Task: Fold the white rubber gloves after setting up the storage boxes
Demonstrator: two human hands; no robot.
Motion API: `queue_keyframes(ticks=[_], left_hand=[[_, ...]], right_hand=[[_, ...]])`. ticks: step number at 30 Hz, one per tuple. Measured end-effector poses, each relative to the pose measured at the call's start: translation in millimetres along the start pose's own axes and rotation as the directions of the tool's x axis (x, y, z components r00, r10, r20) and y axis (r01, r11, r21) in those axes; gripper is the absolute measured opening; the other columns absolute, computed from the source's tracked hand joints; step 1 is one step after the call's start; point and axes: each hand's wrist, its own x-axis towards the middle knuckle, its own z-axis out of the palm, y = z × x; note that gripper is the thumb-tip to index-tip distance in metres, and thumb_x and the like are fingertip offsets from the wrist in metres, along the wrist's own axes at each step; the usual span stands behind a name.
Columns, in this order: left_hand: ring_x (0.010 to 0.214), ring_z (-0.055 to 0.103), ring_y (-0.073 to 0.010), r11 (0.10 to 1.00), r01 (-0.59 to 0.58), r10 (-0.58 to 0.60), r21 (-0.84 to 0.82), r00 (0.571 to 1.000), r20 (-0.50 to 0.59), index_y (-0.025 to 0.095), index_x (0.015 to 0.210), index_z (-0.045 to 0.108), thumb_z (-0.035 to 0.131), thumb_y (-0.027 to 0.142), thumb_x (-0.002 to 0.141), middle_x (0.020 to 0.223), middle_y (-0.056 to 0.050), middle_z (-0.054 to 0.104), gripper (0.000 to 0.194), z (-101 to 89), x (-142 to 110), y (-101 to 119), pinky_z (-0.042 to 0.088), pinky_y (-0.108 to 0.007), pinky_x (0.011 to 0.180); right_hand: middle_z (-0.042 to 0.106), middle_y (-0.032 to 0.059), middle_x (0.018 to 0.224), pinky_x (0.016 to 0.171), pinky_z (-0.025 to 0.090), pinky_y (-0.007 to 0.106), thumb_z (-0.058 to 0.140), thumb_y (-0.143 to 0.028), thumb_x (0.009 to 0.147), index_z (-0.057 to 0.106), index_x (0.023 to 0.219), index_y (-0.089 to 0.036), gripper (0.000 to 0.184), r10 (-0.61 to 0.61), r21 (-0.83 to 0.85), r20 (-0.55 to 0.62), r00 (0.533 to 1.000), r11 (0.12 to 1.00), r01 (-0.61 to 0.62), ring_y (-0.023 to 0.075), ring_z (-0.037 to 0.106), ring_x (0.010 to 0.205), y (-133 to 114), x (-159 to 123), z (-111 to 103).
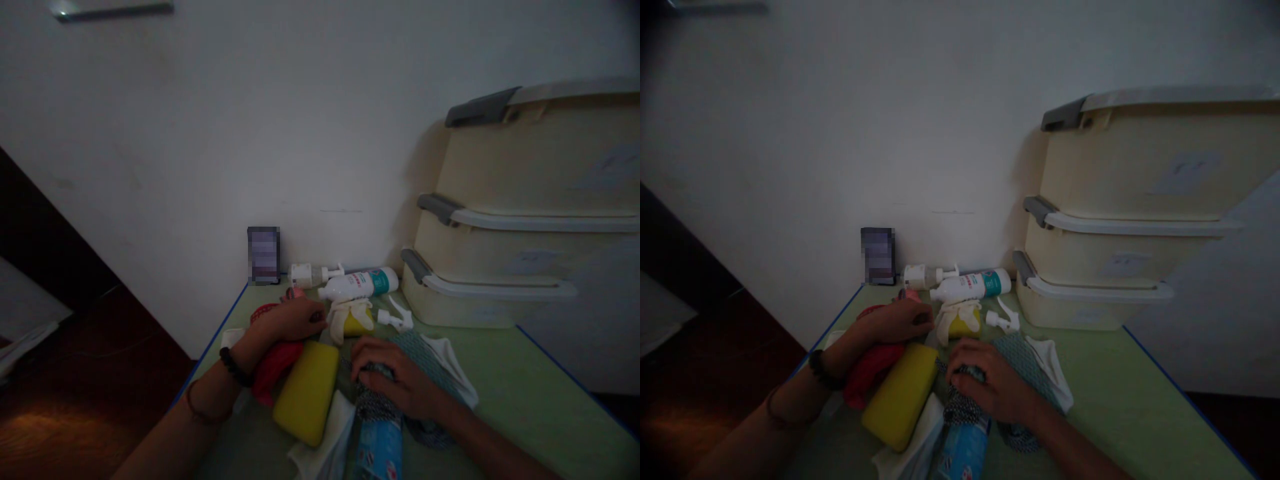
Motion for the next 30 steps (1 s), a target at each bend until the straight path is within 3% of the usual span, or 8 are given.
queue_keyframes(ticks=[8,12,14,17,19,22,27,30], left_hand=[[0.068,0.059,-0.0172,1.0,0.012,-0.012,-0.019,1.0,0.012,0.016,0.083,0.065,0.045,0.032,0.088,0.078,-0.005,0.068,0.026,0.6,1,0,0.041,-0.026,0.062],[0.068,0.058,-0.0182,0.999,0.02,-0.02,-0.038,1.0,0.0,0.016,0.093,0.064,0.044,0.033,0.088,0.079,-0.006,0.067,0.027,-2.5,-1,0,0.04,-0.027,0.06],[0.068,0.058,-0.0179,0.998,0.005,-0.005,-0.059,1.0,0.004,0.016,0.107,0.062,0.044,0.03,0.087,0.079,-0.005,0.067,0.03,-4.4,-2,1,0.04,-0.026,0.061],[0.068,0.06,-0.0171,0.995,-0.03,0.033,-0.095,0.999,0.031,0.019,0.129,0.053,0.046,0.029,0.087,0.08,-0.003,0.068,0.044,-6.8,-3,2,0.042,-0.025,0.062],[0.069,0.06,-0.0171,0.993,-0.043,0.047,-0.107,0.998,0.04,0.021,0.136,0.049,0.045,0.03,0.088,0.081,-0.004,0.069,0.048,-7.7,-4,3,0.042,-0.025,0.063],[0.066,0.059,-0.017,0.993,-0.048,0.054,-0.11,0.997,0.05,0.021,0.134,0.053,0.045,0.029,0.088,0.08,-0.004,0.07,0.048,-8.0,-4,3,0.041,-0.025,0.062],[0.067,0.06,-0.0164,0.993,-0.023,0.029,-0.115,0.998,0.047,0.021,0.127,0.059,0.051,0.026,0.083,0.081,-0.003,0.069,0.045,-6.5,-1,1,0.041,-0.024,0.061],[0.065,0.059,-0.0157,0.993,-0.02,0.026,-0.113,0.998,0.053,0.018,0.1,0.069,0.053,0.024,0.081,0.076,-0.002,0.068,0.026,-5.5,1,1,0.042,-0.024,0.061]], right_hand=[[0.061,0.0064,0.093,0.08,0.048,0.03,0.05,-0.028,0.091,0.064,0.094,-0.018,0.017,0.001,-0.116,0.015,1.0,0.993,0.001,0.0162,0.06,0.09,-2,-2,1],[0.055,0.0134,0.116,0.092,0.046,0.039,0.052,-0.035,0.089,0.057,0.111,-0.017,0.029,0.017,-0.398,0.075,0.997,0.917,0.015,0.0235,0.054,0.109,-15,3,-23],[0.056,0.0136,0.113,0.093,0.046,0.041,0.042,-0.034,0.094,0.056,0.109,-0.016,0.027,0.135,-0.502,-0.033,0.99,0.855,-0.133,0.0233,0.056,0.106,-22,5,-42],[0.056,0.0171,0.113,0.083,0.049,0.045,0.043,-0.034,0.093,0.058,0.106,-0.014,0.029,0.435,-0.67,-0.092,0.896,0.638,-0.379,0.0268,0.063,0.094,-30,0,-68],[0.06,0.0214,0.108,0.078,0.049,0.048,0.047,-0.031,0.089,0.062,0.102,-0.01,0.028,0.639,-0.747,-0.124,0.759,0.444,-0.495,0.0314,0.066,0.087,-30,-8,-77],[0.069,0.0216,0.092,0.071,0.049,0.048,0.056,-0.031,0.083,0.066,0.094,-0.011,0.025,0.748,-0.762,-0.072,0.66,0.386,-0.52,0.0372,0.068,0.085,-28,-18,-75],[0.07,0.0194,0.098,0.072,0.048,0.043,0.06,-0.021,0.077,0.064,0.092,-0.015,0.017,0.696,-0.746,0.013,0.718,0.485,-0.457,0.0348,0.068,0.089,-32,-13,-51],[0.068,0.0202,0.102,0.071,0.047,0.042,0.055,-0.02,0.08,0.062,0.098,-0.014,0.02,0.658,-0.736,0.05,0.751,0.533,-0.418,0.034,0.067,0.089,-35,-7,-38]])
